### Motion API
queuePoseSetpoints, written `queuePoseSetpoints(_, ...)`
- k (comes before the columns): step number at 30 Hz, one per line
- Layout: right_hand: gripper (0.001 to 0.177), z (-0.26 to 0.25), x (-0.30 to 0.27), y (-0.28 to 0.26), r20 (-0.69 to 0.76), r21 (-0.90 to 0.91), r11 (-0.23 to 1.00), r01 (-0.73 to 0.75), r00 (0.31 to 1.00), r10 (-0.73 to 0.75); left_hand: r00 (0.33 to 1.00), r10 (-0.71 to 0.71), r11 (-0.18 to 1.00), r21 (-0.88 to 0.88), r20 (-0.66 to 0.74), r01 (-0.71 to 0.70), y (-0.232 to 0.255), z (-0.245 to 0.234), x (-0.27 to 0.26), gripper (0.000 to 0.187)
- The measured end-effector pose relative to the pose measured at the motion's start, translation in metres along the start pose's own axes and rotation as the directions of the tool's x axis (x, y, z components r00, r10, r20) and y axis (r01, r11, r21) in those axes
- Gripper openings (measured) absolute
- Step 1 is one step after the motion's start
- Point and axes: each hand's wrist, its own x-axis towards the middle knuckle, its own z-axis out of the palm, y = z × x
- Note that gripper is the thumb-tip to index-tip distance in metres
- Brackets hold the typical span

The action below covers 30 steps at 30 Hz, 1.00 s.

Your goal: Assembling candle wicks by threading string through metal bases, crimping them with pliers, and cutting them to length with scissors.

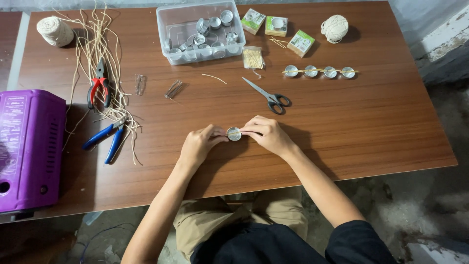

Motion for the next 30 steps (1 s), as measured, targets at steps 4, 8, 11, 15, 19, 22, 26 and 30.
queuePoseSetpoints(4,0.006,-0.001,0.001,-0.001,0.008,-0.012,1.0,0.005,1.0,-0.005,1.0,0.0,1.0,-0.013,0.013,0.0,-0.002,0.0,0.0,0.029)
queuePoseSetpoints(8,0.005,-0.001,0.001,-0.003,0.014,-0.012,1.0,-0.005,1.0,0.005,1.0,0.001,1.0,-0.003,0.014,-0.001,-0.001,-0.001,0.0,0.028)
queuePoseSetpoints(11,0.006,0.0,0.0,0.0,0.024,-0.015,1.0,-0.006,1.0,0.007,1.0,-0.002,1.0,-0.007,0.011,0.002,-0.001,-0.001,0.001,0.028)
queuePoseSetpoints(15,0.006,-0.002,0.0,0.001,0.047,-0.023,0.999,-0.026,0.999,0.027,1.0,-0.017,1.0,-0.01,0.023,0.017,-0.004,0.0,0.0,0.03)
queuePoseSetpoints(19,0.007,-0.002,-0.001,0.002,0.054,-0.022,0.999,-0.038,0.998,0.039,0.999,-0.028,0.999,-0.018,0.027,0.028,0.001,-0.003,0.002,0.031)
queuePoseSetpoints(22,0.011,-0.005,0.001,-0.003,0.062,-0.021,0.999,-0.046,0.997,0.048,0.998,-0.045,0.999,-0.014,0.038,0.046,0.004,-0.006,0.003,0.033)
queuePoseSetpoints(26,0.029,-0.013,0.005,-0.013,0.113,-0.02,0.994,-0.104,0.988,0.106,0.997,-0.047,0.999,0.022,0.064,0.045,-0.002,-0.006,0.002,0.037)
queuePoseSetpoints(30,0.052,-0.014,0.007,-0.01,0.22,-0.04,0.991,-0.127,0.967,0.133,0.993,-0.057,0.996,0.078,0.105,0.049,-0.011,-0.016,0.001,0.041)
